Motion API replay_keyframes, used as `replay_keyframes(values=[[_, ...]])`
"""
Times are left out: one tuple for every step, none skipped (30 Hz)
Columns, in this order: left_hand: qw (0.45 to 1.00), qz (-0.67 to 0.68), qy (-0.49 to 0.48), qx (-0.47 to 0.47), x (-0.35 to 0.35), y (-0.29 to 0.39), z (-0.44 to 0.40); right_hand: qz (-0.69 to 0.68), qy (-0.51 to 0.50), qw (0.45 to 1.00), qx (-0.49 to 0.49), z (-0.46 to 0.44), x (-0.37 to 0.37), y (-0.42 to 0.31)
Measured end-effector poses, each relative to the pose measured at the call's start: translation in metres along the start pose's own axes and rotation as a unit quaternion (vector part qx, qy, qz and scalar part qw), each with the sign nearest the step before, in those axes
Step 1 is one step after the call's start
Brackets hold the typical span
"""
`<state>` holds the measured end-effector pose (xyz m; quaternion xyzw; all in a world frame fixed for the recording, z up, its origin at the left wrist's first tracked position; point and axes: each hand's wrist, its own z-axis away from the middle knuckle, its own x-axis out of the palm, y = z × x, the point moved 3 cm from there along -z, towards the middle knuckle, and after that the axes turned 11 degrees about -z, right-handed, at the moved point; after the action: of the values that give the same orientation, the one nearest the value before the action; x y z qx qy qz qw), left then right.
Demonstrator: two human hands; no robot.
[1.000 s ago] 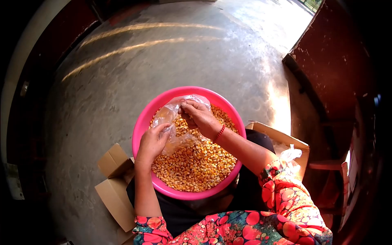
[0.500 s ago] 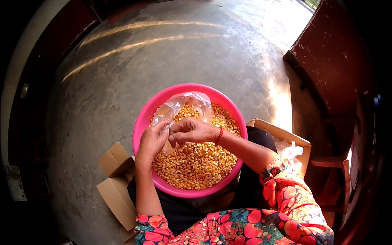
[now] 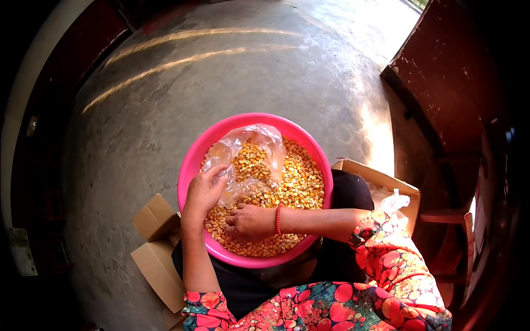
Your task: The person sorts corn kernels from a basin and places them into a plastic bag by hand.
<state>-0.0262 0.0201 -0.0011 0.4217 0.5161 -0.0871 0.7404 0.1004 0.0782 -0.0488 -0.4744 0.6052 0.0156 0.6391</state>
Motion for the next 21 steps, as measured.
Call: replay_keyframes(values=[[1.000,0.000,-0.001,0.000,0.000,-0.001,0.000,-0.001,0.000,1.000,0.000,0.000,0.003,0.000],[1.000,0.000,0.002,0.002,0.000,-0.001,0.001,-0.056,-0.011,0.998,0.006,0.000,0.007,0.000],[1.000,0.000,0.005,0.005,0.001,-0.002,0.001,-0.110,-0.021,0.994,0.011,0.000,0.007,-0.001],[1.000,0.000,0.004,0.005,0.001,-0.002,0.001,-0.111,-0.021,0.994,0.011,0.001,0.005,-0.002],[1.000,0.012,0.012,0.012,0.002,-0.002,0.001,-0.119,-0.040,0.992,0.022,0.002,0.004,-0.003],[0.999,0.025,0.020,0.018,0.002,-0.003,0.001,-0.127,-0.059,0.990,0.033,0.002,0.000,-0.006],[0.999,0.025,0.020,0.018,0.004,-0.005,0.000,-0.127,-0.059,0.990,0.033,0.002,-0.005,-0.008],[0.998,0.028,0.040,0.040,0.005,-0.006,0.000,-0.130,-0.044,0.989,0.052,0.001,-0.011,-0.008],[0.996,0.031,0.059,0.061,0.005,-0.006,0.000,-0.134,-0.030,0.988,0.071,0.000,-0.015,-0.007],[0.996,0.032,0.059,0.060,0.005,-0.007,0.001,-0.134,-0.031,0.988,0.070,-0.001,-0.017,-0.006],[0.998,0.033,0.045,0.043,0.005,-0.006,0.001,-0.219,0.051,0.973,0.057,-0.002,-0.023,-0.005],[0.999,0.033,0.030,0.028,0.004,-0.006,0.001,-0.301,0.133,0.943,0.042,-0.002,-0.031,-0.003],[0.999,0.032,0.030,0.027,0.004,-0.007,0.001,-0.301,0.133,0.943,0.042,-0.003,-0.036,-0.002],[0.999,0.031,0.031,0.029,0.005,-0.008,0.000,-0.459,0.127,0.873,0.105,-0.004,-0.039,0.002],[0.999,0.029,0.032,0.031,0.005,-0.008,0.000,-0.602,0.117,0.773,0.166,-0.003,-0.042,0.005],[0.999,0.029,0.032,0.032,0.005,-0.007,-0.001,-0.723,0.102,0.646,0.220,-0.002,-0.040,0.005],[0.999,0.026,0.025,0.025,0.005,-0.006,0.000,-0.727,0.102,0.640,0.230,-0.001,-0.040,0.005],[0.999,0.022,0.018,0.018,0.004,-0.005,0.000,-0.727,0.103,0.639,0.230,0.000,-0.038,0.007],[0.999,0.022,0.018,0.019,0.003,-0.003,0.000,-0.698,0.046,0.678,0.228,-0.001,-0.034,0.008],[1.000,0.020,0.016,0.017,0.002,-0.001,0.000,-0.664,-0.012,0.713,0.225,-0.001,-0.029,0.009],[1.000,0.017,0.015,0.016,0.002,0.000,0.000,-0.672,-0.055,0.705,0.221,-0.001,-0.024,0.008]])
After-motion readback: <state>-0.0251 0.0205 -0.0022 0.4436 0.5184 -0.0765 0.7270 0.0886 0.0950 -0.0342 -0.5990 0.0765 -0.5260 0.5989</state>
